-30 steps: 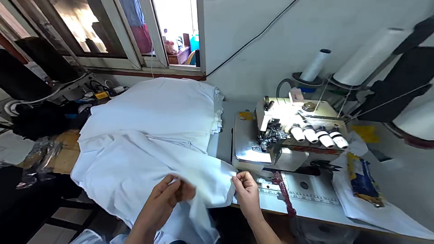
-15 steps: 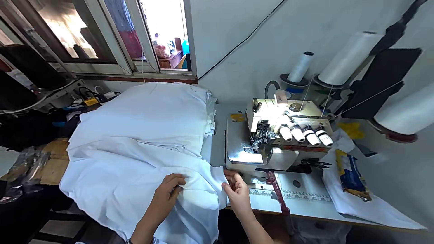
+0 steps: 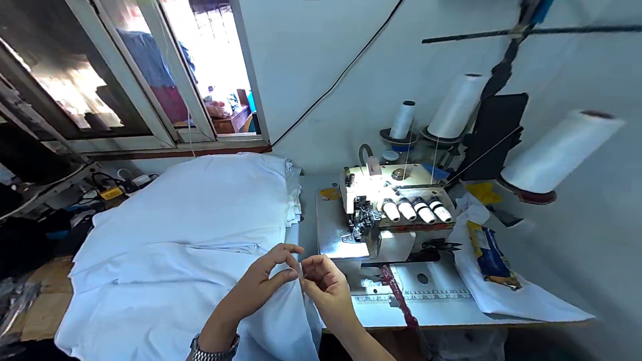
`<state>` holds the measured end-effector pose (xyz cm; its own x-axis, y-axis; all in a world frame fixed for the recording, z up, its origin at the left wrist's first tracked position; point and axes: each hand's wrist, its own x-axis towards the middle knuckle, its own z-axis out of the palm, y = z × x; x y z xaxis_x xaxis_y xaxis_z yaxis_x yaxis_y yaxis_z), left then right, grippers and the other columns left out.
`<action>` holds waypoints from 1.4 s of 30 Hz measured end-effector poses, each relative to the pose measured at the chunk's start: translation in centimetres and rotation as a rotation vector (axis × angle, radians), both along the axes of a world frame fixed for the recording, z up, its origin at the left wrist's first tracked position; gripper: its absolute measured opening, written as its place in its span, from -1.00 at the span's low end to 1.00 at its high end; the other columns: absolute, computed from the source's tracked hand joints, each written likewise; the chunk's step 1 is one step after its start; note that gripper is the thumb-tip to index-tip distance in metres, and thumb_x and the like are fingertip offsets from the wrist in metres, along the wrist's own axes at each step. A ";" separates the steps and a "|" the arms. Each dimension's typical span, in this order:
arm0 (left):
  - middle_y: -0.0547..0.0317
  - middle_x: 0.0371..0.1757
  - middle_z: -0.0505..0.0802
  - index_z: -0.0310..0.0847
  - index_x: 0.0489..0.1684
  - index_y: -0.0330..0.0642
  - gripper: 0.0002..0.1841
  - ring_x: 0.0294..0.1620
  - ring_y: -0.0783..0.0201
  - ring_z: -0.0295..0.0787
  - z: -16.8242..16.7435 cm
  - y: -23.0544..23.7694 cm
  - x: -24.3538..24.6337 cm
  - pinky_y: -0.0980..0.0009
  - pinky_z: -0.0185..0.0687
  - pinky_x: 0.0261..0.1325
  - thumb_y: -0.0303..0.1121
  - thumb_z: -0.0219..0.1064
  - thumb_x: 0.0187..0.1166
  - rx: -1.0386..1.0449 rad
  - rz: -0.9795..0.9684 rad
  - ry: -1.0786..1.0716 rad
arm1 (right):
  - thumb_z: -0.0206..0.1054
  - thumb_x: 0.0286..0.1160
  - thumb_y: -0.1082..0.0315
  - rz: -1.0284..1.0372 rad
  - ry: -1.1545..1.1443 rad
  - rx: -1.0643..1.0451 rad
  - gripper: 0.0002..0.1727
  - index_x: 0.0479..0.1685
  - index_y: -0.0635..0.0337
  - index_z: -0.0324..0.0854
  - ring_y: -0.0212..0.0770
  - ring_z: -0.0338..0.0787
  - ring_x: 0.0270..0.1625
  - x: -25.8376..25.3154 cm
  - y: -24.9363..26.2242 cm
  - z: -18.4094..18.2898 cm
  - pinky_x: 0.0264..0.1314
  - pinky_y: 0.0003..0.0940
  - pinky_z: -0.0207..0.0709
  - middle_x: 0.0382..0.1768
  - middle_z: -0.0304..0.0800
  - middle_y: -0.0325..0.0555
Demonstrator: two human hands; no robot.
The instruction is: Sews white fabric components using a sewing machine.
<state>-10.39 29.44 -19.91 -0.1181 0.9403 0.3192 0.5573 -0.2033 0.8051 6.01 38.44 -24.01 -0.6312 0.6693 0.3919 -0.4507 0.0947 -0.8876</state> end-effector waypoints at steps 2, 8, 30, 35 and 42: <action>0.31 0.08 0.85 0.74 -0.23 -0.10 -0.82 0.19 0.45 0.73 0.1 0.1 -0.6 0.40 0.63 0.31 -0.22 0.31 0.63 -0.052 -0.081 -0.108 | 0.27 0.37 0.61 0.021 0.009 0.021 -0.71 0.08 0.41 0.57 -0.45 0.78 -0.21 0.1 0.1 -0.1 -0.13 -0.54 0.68 -0.11 0.83 -0.11; 0.39 -0.21 0.84 0.77 -0.27 -0.06 -0.94 -0.23 0.57 0.71 0.3 -0.1 -0.5 0.63 0.63 -0.12 -0.32 0.43 0.51 -0.100 -0.080 -0.214 | 0.24 0.39 0.63 0.003 0.033 0.056 -0.77 0.02 0.39 0.56 -0.49 0.72 -0.31 -0.1 -0.4 -0.5 -0.22 -0.57 0.64 -0.18 0.80 -0.14; 0.30 -0.40 0.78 0.71 -0.25 -0.12 -0.91 -0.45 0.50 0.65 1.2 12.2 8.2 0.60 0.56 -0.38 -0.44 0.33 0.66 0.232 0.165 -0.088 | 0.32 0.53 0.45 -0.477 -0.222 0.109 -0.82 -0.44 0.29 0.69 -0.67 0.56 -0.48 11.4 0.4 -2.2 -0.37 -0.75 0.45 -0.56 0.63 -0.34; 0.33 -0.40 0.82 0.77 -0.31 -0.16 -0.90 -0.40 0.53 0.70 -0.7 13.1 9.2 0.64 0.61 -0.28 -0.51 0.36 0.58 0.224 0.090 -0.152 | 0.26 0.59 0.48 -0.318 -0.304 0.023 -0.82 -0.36 0.37 0.67 -0.69 0.49 -0.48 14.2 0.3 -3.4 -0.37 -0.73 0.38 -0.56 0.60 -0.34; 0.34 -0.24 0.87 0.81 -0.21 -0.14 -0.87 -0.23 0.53 0.78 -0.5 12.6 7.9 0.62 0.71 -0.09 -0.49 0.31 0.60 0.138 -0.043 -0.116 | 0.56 0.38 0.32 -0.428 -0.222 0.194 -0.66 -0.60 0.40 0.64 -0.53 0.57 -0.40 12.4 0.9 -6.5 -0.34 -0.70 0.42 -0.53 0.60 -0.13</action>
<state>-2.52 42.01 -20.41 -0.1222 0.8934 0.4324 0.4512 -0.3381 0.8259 18.39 39.34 -30.54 -0.3991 0.8139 0.4223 -0.1387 0.4017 -0.9052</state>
